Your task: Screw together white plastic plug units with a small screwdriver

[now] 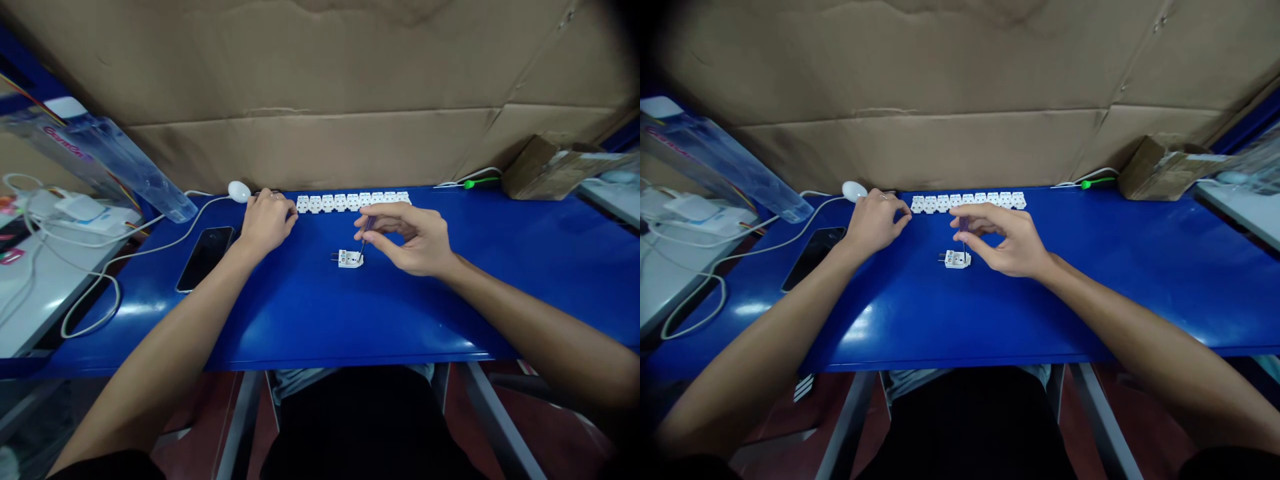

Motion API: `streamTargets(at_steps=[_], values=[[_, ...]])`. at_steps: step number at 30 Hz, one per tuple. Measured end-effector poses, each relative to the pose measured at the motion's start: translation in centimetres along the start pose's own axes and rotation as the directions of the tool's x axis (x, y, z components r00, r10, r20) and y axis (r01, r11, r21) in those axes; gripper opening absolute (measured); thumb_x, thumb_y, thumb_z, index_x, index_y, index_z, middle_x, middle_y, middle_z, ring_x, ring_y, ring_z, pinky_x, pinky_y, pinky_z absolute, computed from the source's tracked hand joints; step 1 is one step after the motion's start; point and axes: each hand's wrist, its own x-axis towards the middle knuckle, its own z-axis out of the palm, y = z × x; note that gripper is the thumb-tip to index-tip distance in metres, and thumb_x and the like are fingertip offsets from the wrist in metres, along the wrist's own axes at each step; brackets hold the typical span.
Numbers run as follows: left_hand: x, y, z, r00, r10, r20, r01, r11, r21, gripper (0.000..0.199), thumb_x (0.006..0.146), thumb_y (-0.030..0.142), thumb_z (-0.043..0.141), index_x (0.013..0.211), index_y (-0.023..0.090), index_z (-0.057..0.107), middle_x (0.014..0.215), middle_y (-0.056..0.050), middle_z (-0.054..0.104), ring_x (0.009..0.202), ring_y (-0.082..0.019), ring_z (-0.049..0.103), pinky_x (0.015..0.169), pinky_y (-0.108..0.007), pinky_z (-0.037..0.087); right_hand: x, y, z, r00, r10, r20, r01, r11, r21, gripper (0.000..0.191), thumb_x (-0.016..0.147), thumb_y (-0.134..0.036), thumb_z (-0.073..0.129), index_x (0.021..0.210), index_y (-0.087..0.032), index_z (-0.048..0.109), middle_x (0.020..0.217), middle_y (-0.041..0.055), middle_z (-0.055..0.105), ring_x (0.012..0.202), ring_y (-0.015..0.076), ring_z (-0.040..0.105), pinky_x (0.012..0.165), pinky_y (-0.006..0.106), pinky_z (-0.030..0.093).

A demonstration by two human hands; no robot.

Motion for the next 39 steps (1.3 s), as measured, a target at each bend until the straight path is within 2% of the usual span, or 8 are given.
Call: streamTargets(at_steps=[8,12,15,19,23,26,32,39], values=[[0.0,-0.2,0.0,1.0,-0.013,0.014,0.012,0.998,0.068,0.023,0.111,0.022,0.067,0.105,0.019,0.089,0.125,-0.021,0.081,0.133,-0.048,0.065,0.112,-0.067,0.053,0.0,0.1,0.0,1.0,-0.014,0.001,0.014,1.0,-0.005,0.051,0.102,-0.012,0.085,0.15,-0.03,0.083,0.127,0.0028,0.092,0.1,0.0187,0.093,0.091,0.029,0.081],[0.1,-0.7,0.3,1.0,-0.026,0.01,0.026,1.0,0.006,0.02,0.11,0.023,0.071,0.115,0.018,0.089,0.134,-0.021,0.08,0.136,-0.048,0.067,0.115,-0.067,0.054,0.1,0.0,0.0,1.0,-0.013,-0.005,0.013,1.0,-0.001,0.049,0.102,-0.012,0.085,0.148,-0.029,0.083,0.126,0.0032,0.092,0.099,0.0194,0.094,0.088,0.029,0.081],[0.1,-0.4,0.3,0.998,0.007,-0.054,-0.015,0.991,-0.134,0.025,0.107,0.026,0.076,0.127,0.017,0.086,0.139,-0.02,0.079,0.13,-0.043,0.072,0.112,-0.059,0.058,0.1,-0.1,0.0,1.0,-0.008,-0.011,0.008,1.0,0.0,0.048,0.102,-0.013,0.086,0.147,-0.029,0.084,0.125,0.0039,0.093,0.099,0.0198,0.094,0.088,0.028,0.081],[-0.9,2.5,-0.2,0.976,0.191,-0.106,-0.218,0.853,-0.475,0.023,0.108,0.034,0.077,0.126,0.022,0.085,0.113,-0.008,0.08,0.095,-0.025,0.075,0.098,-0.045,0.061,0.1,0.0,0.1,1.0,-0.019,-0.012,0.019,1.0,0.014,0.05,0.101,-0.013,0.087,0.148,-0.03,0.084,0.126,0.0032,0.093,0.1,0.0185,0.094,0.09,0.026,0.08],[-2.7,6.0,-0.3,0.884,0.46,-0.085,-0.393,0.631,-0.669,0.049,0.102,0.06,0.089,0.135,0.024,0.084,0.13,-0.011,0.081,0.119,-0.032,0.077,0.106,-0.048,0.062,0.2,0.1,0.1,0.999,-0.033,-0.005,0.033,0.999,0.007,0.05,0.102,-0.015,0.087,0.15,-0.03,0.083,0.127,0.003,0.092,0.102,0.0185,0.093,0.093,0.027,0.08],[-3.1,6.9,0.2,0.834,0.548,-0.058,-0.429,0.58,-0.693,0.046,0.099,0.053,0.094,0.134,0.024,0.083,0.132,-0.011,0.082,0.121,-0.033,0.078,0.109,-0.049,0.061,0.2,0.1,0.1,0.999,-0.039,-0.003,0.039,0.999,-0.001,0.05,0.103,-0.015,0.086,0.15,-0.03,0.082,0.127,0.0029,0.092,0.102,0.0178,0.093,0.092,0.026,0.08],[-2.6,6.2,1.3,0.833,0.547,-0.084,-0.415,0.518,-0.748,0.028,0.102,0.036,0.089,0.126,0.023,0.084,0.122,-0.008,0.085,0.103,-0.024,0.078,0.091,-0.038,0.061,0.0,0.5,0.1,1.0,-0.016,0.014,0.016,1.0,0.026,0.053,0.103,-0.014,0.086,0.153,-0.032,0.081,0.13,0.002,0.09,0.106,0.0176,0.093,0.094,0.026,0.079],[-2.7,6.5,1.1,0.844,0.53,-0.075,-0.392,0.517,-0.76,0.026,0.101,0.035,0.088,0.123,0.023,0.084,0.121,-0.008,0.086,0.108,-0.026,0.08,0.099,-0.042,0.062,1.0,0.1,0.0,0.994,-0.05,-0.101,0.047,0.999,-0.027,0.031,0.094,-0.022,0.098,0.123,-0.032,0.095,0.111,0.0007,0.094,0.094,0.0188,0.09,0.079,0.031,0.079]])
